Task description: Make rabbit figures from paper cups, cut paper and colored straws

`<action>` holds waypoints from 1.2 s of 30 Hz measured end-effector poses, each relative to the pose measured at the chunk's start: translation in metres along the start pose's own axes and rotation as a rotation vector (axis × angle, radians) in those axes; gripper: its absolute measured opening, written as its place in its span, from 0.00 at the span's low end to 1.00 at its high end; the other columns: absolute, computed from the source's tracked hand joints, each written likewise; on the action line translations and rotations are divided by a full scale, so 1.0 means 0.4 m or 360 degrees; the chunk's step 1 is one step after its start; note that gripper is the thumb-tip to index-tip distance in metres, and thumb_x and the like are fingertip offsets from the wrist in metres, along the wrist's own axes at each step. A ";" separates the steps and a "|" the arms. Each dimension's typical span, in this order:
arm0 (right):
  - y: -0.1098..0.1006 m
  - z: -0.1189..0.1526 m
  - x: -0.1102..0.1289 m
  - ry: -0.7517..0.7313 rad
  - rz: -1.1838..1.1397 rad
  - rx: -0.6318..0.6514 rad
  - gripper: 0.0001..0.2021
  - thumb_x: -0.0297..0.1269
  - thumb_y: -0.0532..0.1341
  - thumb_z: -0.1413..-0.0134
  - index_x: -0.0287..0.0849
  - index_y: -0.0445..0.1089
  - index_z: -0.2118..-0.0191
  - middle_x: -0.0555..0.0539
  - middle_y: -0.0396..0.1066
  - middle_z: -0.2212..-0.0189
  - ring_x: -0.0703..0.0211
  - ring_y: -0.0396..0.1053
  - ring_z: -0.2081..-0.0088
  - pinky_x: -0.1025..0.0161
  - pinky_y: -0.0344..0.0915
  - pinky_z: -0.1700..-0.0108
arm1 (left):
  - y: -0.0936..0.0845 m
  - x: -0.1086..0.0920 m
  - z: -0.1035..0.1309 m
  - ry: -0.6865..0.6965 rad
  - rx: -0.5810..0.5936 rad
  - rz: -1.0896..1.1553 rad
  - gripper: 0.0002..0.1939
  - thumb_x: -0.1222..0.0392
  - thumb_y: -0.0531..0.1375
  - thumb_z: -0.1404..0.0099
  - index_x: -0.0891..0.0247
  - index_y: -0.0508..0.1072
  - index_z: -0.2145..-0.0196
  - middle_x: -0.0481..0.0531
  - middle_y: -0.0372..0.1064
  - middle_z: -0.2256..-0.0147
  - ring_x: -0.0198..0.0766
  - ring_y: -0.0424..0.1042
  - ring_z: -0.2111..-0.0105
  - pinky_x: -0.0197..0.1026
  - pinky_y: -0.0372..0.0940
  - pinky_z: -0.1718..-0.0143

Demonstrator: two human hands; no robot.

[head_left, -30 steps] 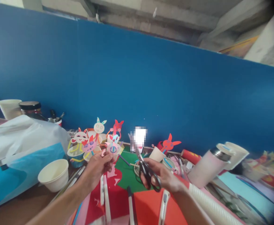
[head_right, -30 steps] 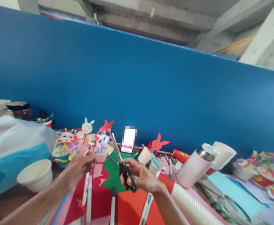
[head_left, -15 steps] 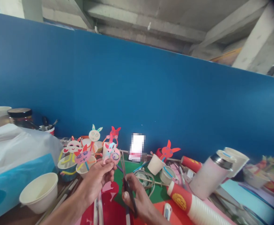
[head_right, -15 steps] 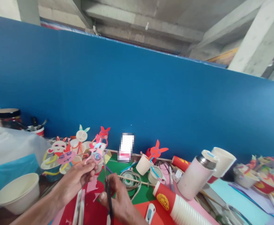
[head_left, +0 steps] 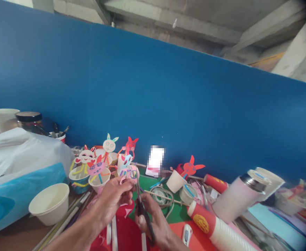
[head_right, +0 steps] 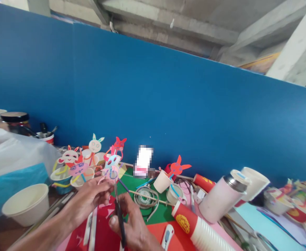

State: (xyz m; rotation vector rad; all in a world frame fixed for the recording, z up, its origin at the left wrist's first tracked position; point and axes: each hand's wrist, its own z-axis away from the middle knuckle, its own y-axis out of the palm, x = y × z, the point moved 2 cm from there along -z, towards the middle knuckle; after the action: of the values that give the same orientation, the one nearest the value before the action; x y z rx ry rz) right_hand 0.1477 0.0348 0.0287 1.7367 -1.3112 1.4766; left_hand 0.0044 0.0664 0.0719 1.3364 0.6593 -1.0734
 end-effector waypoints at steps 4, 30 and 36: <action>0.003 -0.001 0.007 0.0018 -0.0051 0.0003 0.17 0.51 0.54 0.48 0.42 0.57 0.61 0.51 0.57 0.73 0.65 0.52 0.74 0.67 0.53 0.73 | 0.007 0.001 0.003 -0.0006 0.0015 -0.0014 0.07 0.61 0.63 0.50 0.67 0.69 0.75 0.46 0.66 0.81 0.27 0.62 0.84 0.31 0.60 0.83; 0.013 0.007 -0.031 0.0106 -0.0232 -0.0092 0.20 0.54 0.55 0.51 0.42 0.56 0.61 0.54 0.55 0.80 0.67 0.51 0.79 0.68 0.51 0.77 | 0.008 0.009 0.010 -0.0074 -0.0011 0.0139 0.08 0.66 0.63 0.54 0.65 0.68 0.74 0.43 0.64 0.80 0.27 0.63 0.83 0.31 0.63 0.82; 0.012 0.007 -0.025 0.0114 -0.0258 -0.0112 0.22 0.54 0.58 0.54 0.41 0.58 0.61 0.53 0.58 0.78 0.66 0.54 0.78 0.68 0.52 0.76 | 0.015 0.017 0.012 -0.0084 0.0035 0.0110 0.09 0.64 0.64 0.53 0.64 0.66 0.77 0.41 0.61 0.83 0.27 0.59 0.84 0.31 0.60 0.83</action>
State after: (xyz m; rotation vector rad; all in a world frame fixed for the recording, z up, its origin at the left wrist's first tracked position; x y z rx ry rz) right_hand 0.1451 0.0340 0.0174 1.6867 -1.1437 1.3727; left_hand 0.0116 0.0595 0.0695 1.3358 0.5599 -1.0593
